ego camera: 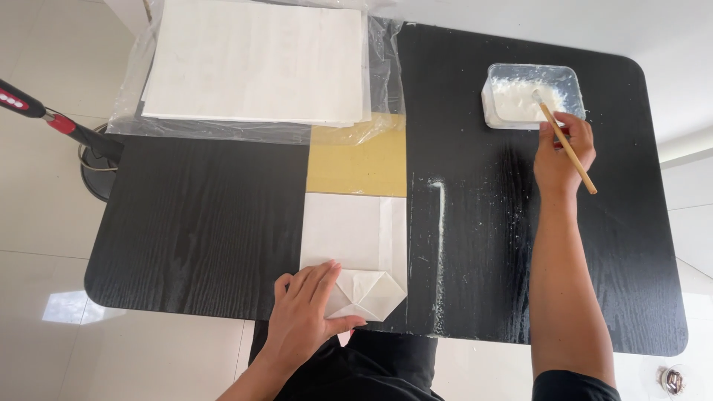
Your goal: Folding white paper sheets and applying glue with a brush to assemble paper bags.
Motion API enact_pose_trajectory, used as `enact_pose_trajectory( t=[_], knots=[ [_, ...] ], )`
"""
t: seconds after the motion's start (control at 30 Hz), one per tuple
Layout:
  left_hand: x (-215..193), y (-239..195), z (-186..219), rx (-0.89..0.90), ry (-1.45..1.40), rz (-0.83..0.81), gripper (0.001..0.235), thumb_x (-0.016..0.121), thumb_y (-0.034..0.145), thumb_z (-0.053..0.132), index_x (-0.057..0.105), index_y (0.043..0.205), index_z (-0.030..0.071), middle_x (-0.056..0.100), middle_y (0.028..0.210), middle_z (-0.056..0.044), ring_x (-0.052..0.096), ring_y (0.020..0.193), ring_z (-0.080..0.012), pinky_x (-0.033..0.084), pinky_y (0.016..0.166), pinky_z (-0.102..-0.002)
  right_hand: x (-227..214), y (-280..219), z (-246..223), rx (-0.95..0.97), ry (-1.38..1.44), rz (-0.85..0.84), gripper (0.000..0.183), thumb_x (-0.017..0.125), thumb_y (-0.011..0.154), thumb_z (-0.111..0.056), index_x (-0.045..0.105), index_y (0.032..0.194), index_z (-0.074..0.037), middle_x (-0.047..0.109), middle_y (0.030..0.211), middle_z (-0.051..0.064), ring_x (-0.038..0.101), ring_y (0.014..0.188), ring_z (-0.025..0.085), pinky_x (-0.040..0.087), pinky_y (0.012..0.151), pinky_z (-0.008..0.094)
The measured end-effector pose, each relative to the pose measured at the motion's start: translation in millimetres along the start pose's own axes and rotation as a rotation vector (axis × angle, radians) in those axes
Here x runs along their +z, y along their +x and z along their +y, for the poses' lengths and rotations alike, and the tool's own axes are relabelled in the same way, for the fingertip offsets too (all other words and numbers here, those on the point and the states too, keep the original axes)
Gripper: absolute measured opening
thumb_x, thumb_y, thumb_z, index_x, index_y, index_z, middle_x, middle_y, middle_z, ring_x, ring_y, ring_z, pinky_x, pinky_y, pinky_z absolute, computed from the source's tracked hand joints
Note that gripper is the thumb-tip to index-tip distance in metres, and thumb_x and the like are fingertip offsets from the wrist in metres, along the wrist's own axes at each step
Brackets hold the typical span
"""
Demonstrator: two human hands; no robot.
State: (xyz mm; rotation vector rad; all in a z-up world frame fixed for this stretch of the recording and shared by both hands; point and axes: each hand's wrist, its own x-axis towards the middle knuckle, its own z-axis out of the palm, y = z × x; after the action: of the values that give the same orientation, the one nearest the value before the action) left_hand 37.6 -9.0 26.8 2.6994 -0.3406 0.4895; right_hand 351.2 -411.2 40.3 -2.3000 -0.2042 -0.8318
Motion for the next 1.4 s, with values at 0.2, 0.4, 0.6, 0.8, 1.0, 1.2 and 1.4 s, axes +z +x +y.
enact_pose_trajectory(
  t=[0.2,0.4,0.6,0.8,1.0,1.2,1.4],
  knots=[
    [-9.8,9.7,-0.4,0.010,-0.045,-0.052,0.091,0.072,0.073,0.079,0.061,0.130,0.008,0.064,0.130,-0.006,0.061,0.115,-0.0213,0.042,0.089,-0.043,-37.1,-34.7,-64.1,0.617,-0.083,-0.256,0.051,0.085,0.094,-0.029,0.048,0.124,-0.011,0.055,0.103,0.002,0.057,0.087,0.011,0.053,0.080,0.030],
    [-10.2,11.2,-3.7,0.073,-0.028,-0.004,0.089,0.073,0.074,0.078,0.062,0.128,0.009,0.065,0.124,-0.006,0.062,0.109,-0.0237,0.044,0.084,-0.043,-79.0,-119.0,-213.6,0.575,-0.125,-0.477,0.059,0.076,0.092,-0.033,0.050,0.138,-0.006,0.055,0.129,0.010,0.056,0.105,0.021,0.049,0.085,0.038],
    [-0.1,6.5,-8.8,0.062,-0.069,-0.105,0.080,0.072,0.081,0.066,0.055,0.137,0.011,0.058,0.119,-0.011,0.058,0.115,-0.0282,0.043,0.090,-0.046,-67.3,-196.7,-277.4,0.204,0.127,-0.871,0.086,0.095,0.065,-0.022,0.056,0.139,-0.002,0.062,0.134,0.023,0.060,0.128,0.043,0.057,0.099,0.054],
    [2.7,14.4,-12.2,0.046,-0.130,-0.171,0.072,0.075,0.086,0.053,0.054,0.138,0.008,0.059,0.115,-0.012,0.061,0.113,-0.0297,0.047,0.089,-0.045,-58.1,-193.5,-306.0,0.171,-0.063,-0.964,0.086,0.090,0.073,-0.032,0.052,0.145,-0.005,0.056,0.142,0.013,0.045,0.142,0.032,0.050,0.111,0.047],
    [-6.7,17.7,-1.3,0.060,-0.086,-0.173,0.055,0.076,0.090,0.034,0.056,0.134,0.008,0.058,0.107,-0.008,0.065,0.103,-0.0290,0.049,0.087,-0.043,-51.0,-207.9,-298.2,0.132,-0.125,-0.935,0.077,0.087,0.075,-0.038,0.057,0.141,-0.011,0.058,0.138,0.006,0.045,0.141,0.025,0.045,0.113,0.041],
    [21.3,-8.7,-4.6,0.218,0.018,0.050,0.024,0.076,0.086,0.029,0.066,0.104,0.017,0.057,0.098,0.000,0.063,0.097,-0.0223,0.047,0.088,-0.041,-60.8,-230.1,-290.7,0.005,-0.093,-0.898,0.069,0.084,0.079,-0.043,0.062,0.137,-0.013,0.064,0.135,0.006,0.049,0.139,0.025,0.043,0.111,0.041],
    [-14.4,-34.2,3.5,0.272,-0.158,-0.022,0.038,0.062,0.097,0.039,0.068,0.122,0.011,0.067,0.128,-0.010,0.062,0.127,-0.0264,0.041,0.105,-0.045,-73.9,-244.9,-293.6,-0.123,-0.089,-0.919,0.066,0.082,0.082,-0.045,0.064,0.138,-0.015,0.062,0.146,0.005,0.049,0.143,0.029,0.036,0.117,0.048]
  ],
)
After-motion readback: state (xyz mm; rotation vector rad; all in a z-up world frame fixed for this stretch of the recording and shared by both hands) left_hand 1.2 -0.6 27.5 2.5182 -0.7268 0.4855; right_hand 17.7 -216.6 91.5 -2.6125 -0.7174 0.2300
